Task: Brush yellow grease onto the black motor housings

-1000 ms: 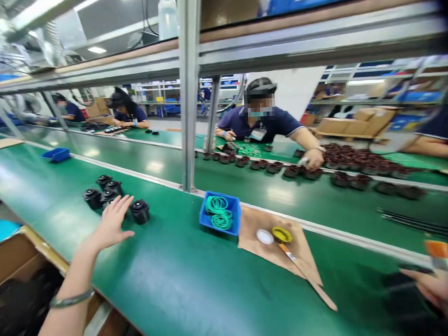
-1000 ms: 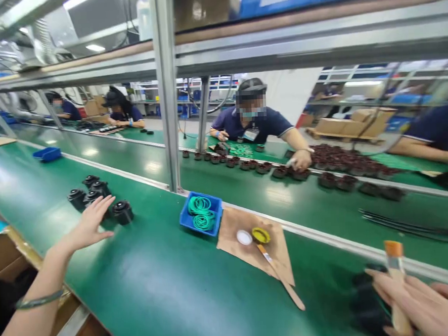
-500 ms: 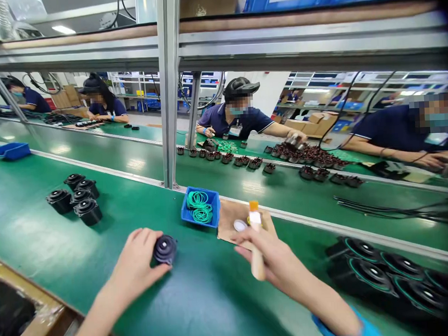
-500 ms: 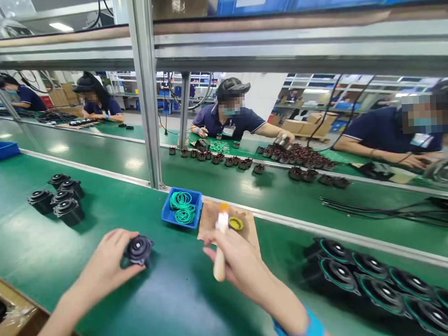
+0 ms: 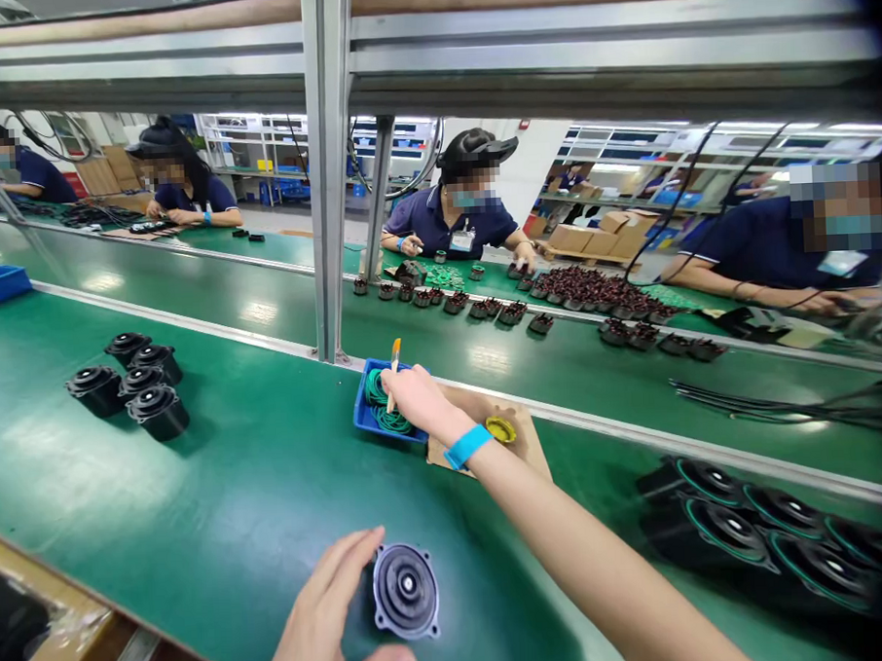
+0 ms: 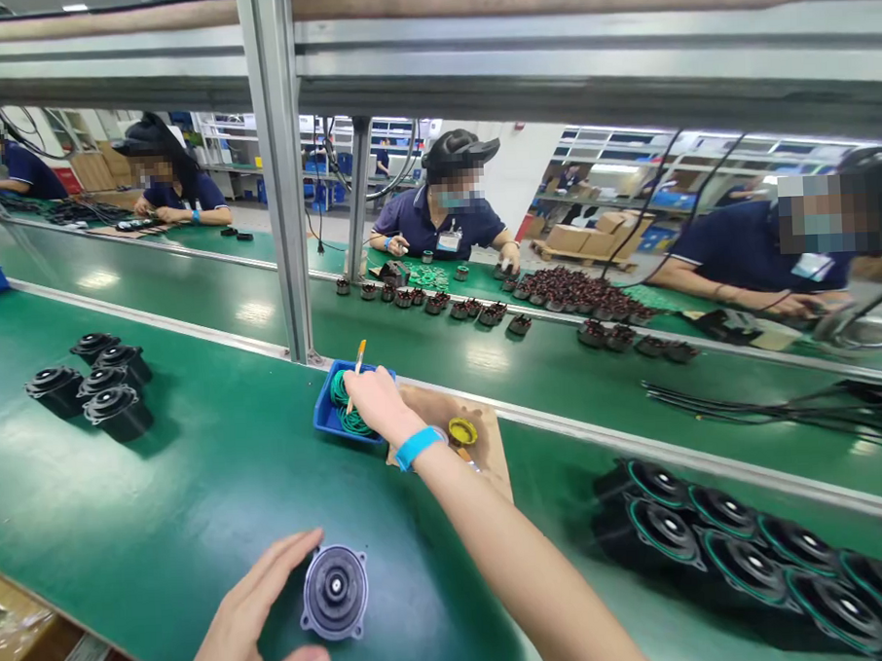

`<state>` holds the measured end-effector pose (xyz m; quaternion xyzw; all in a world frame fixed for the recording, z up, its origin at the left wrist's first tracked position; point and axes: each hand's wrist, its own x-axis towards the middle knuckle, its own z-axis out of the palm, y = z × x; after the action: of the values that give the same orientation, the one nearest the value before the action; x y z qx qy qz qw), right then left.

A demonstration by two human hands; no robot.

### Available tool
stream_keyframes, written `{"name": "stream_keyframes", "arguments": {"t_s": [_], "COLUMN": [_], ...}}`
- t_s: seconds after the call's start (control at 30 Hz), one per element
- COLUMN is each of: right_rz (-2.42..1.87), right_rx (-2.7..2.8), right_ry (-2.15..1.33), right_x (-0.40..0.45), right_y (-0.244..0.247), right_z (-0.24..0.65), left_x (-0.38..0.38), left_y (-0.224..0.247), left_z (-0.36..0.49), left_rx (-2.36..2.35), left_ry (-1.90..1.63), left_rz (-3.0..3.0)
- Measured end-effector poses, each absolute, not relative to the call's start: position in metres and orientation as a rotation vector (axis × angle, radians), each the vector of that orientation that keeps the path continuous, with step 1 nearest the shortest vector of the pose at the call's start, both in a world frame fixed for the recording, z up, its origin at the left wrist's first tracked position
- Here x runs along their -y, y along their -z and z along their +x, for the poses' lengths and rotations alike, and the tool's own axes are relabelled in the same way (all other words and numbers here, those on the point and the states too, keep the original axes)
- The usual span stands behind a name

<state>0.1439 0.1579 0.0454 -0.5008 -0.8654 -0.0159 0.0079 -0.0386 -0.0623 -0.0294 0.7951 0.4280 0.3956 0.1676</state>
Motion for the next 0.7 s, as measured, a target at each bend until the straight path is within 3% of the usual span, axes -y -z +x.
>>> {"name": "stream_keyframes", "arguments": {"t_s": [0.27, 0.5, 0.7], "right_rz": [-1.414, -0.617, -0.563], "right_rx": [2.627, 2.604, 2.568], "right_ry": [0.118, -0.235, -0.304], "right_x": [-0.113, 0.004, 0.035], "right_y": [-0.070, -0.072, -0.069], "right_z": [0.169, 0.192, 0.194], "left_x": [0.066, 0.070, 0.068], "left_y": [0.029, 0.038, 0.032], "left_z": [-0.027, -0.023, -0.025], "left_rx": [-1.248, -1.220, -1.169], "left_ry": [-1.300, -1.308, -1.267], "left_rz": [2.018, 1.907, 2.004]}}
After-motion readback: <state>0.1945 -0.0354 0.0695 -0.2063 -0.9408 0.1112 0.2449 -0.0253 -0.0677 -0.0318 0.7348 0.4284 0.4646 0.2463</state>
